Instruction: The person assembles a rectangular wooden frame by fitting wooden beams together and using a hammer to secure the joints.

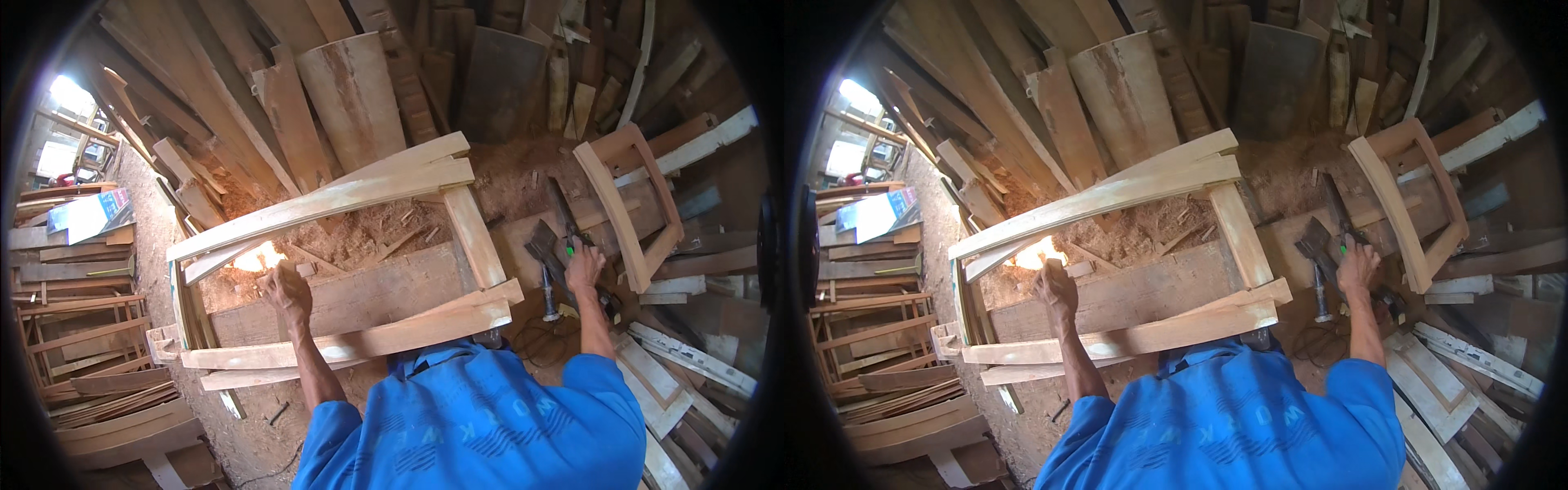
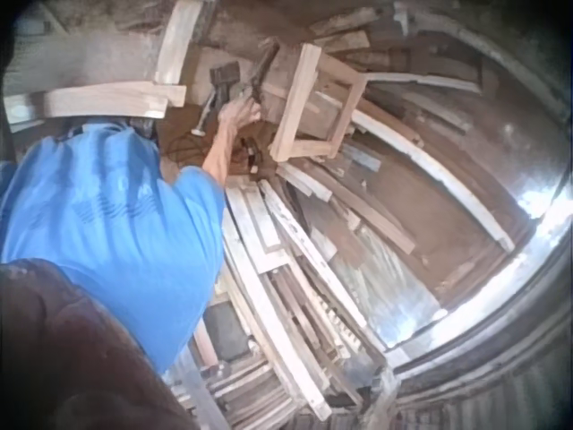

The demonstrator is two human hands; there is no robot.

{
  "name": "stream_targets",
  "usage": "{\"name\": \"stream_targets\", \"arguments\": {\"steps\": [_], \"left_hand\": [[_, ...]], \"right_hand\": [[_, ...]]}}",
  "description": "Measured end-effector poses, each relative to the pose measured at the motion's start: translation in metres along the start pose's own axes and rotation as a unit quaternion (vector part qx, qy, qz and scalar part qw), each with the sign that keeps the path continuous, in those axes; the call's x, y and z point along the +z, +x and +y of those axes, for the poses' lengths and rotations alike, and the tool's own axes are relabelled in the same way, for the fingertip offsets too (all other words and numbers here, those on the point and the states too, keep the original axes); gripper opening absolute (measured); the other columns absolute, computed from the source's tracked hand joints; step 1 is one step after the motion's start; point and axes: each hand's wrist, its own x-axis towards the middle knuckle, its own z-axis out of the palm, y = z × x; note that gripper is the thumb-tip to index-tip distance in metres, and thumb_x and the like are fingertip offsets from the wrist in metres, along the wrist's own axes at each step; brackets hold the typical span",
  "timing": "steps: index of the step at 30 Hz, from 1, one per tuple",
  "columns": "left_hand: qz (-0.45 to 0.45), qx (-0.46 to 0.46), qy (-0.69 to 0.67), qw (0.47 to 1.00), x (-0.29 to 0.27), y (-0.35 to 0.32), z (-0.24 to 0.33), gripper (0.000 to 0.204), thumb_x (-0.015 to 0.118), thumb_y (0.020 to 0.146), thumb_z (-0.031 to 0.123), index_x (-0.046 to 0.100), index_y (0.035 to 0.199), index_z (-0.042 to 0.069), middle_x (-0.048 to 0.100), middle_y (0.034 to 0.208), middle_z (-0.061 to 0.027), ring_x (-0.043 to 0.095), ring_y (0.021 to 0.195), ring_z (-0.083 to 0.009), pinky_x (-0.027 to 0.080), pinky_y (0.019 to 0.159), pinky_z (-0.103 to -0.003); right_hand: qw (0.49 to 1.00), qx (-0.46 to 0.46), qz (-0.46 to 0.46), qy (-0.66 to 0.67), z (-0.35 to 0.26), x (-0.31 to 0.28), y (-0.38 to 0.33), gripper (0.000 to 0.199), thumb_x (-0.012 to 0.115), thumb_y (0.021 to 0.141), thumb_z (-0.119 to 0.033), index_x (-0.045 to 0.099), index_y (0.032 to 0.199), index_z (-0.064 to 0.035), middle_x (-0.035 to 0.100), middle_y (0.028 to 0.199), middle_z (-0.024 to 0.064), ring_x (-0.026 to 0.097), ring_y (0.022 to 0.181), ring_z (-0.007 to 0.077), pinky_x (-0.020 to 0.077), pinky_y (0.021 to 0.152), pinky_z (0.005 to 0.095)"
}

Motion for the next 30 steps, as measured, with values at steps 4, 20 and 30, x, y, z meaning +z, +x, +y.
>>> {"name": "stream_targets", "arguments": {"steps": [4, 20, 30], "left_hand": [[-0.016, -0.042, -0.094, 0.995, 0.009, 0.021, -0.023, 0.066, 0.082, 0.076, 0.016, 0.059, 0.138, 0.013, 0.06, 0.122, -0.0115, 0.056, 0.116, -0.0254, 0.048, 0.092, -0.048], [0.03, -0.072, -0.022, 0.997, 0.007, 0.062, -0.049, 0.075, 0.083, 0.073, 0.017, 0.056, 0.142, 0.007, 0.062, 0.125, -0.0207, 0.057, 0.119, -0.0398, 0.043, 0.105, -0.051], [-0.027, -0.122, -0.507, 0.853, -0.099, 0.105, 0.016, 0.08, 0.062, 0.076, -0.01, 0.046, 0.154, 0.003, 0.062, 0.13, -0.008, 0.06, 0.107, -0.0138, 0.051, 0.091, -0.028]], "right_hand": [[0.997, 0.004, 0.074, 0.012, -0.005, 0.024, -0.014, 0.059, 0.063, 0.093, -0.012, 0.051, 0.15, -0.0194, 0.064, 0.121, 0.0068, 0.05, 0.124, 0.0301, 0.0314, 0.107, 0.0553], [0.998, 0.056, 0.015, -0.035, 0.001, -0.004, 0.013, 0.054, 0.066, 0.093, -0.021, 0.054, 0.146, -0.0193, 0.06, 0.135, 0.0078, 0.044, 0.136, 0.0314, 0.0278, 0.115, 0.0508], [0.986, 0.084, -0.042, -0.136, 0.009, 0.004, 0.041, 0.043, 0.071, 0.087, -0.02, 0.065, 0.128, -0.0109, 0.063, 0.133, 0.013, 0.053, 0.129, 0.0354, 0.0405, 0.104, 0.0497]]}}
